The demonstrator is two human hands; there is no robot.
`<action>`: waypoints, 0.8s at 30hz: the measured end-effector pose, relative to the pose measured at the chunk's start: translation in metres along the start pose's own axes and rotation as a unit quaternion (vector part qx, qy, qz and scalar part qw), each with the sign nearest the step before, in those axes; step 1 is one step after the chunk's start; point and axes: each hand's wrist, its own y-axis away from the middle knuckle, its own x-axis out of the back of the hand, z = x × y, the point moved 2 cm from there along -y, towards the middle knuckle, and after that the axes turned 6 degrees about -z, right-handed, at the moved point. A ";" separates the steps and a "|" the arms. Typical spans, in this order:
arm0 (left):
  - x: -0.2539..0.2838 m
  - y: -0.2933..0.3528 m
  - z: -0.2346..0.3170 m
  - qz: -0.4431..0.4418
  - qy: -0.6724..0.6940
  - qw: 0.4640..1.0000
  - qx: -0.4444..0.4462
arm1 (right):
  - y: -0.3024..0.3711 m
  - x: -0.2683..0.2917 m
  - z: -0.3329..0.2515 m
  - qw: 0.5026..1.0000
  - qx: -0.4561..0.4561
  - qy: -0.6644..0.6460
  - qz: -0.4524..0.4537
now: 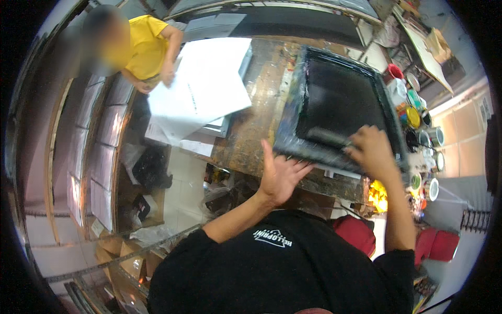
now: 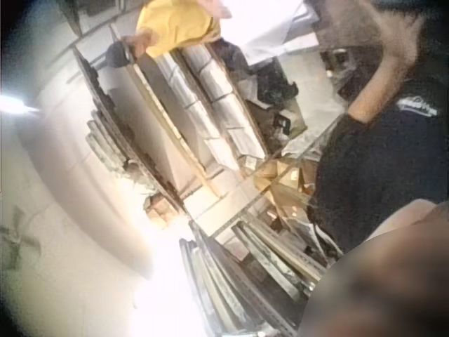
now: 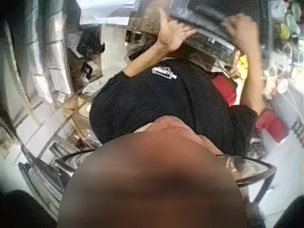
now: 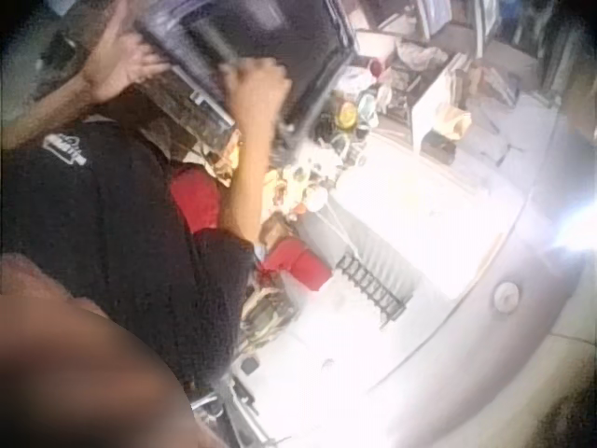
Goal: The person performs screen printing on white paper sheets. They place a sheet under a screen, pull a squeegee across the screen to transfer ink, then lift the screen and remove the printed sheet. The process repeats continuously with a coworker assisting by stacking printed sheets.
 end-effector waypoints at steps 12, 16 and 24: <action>0.174 -0.016 -0.080 0.314 -0.038 0.929 0.193 | -0.042 -0.251 0.006 0.987 0.032 -0.054 0.147; 0.171 -0.014 -0.081 0.332 -0.074 0.919 0.201 | -0.159 -0.216 0.074 0.982 0.011 -0.046 0.183; 0.149 -0.005 -0.073 0.353 -0.086 0.911 0.196 | -0.383 -0.129 0.215 0.990 0.058 -0.065 0.115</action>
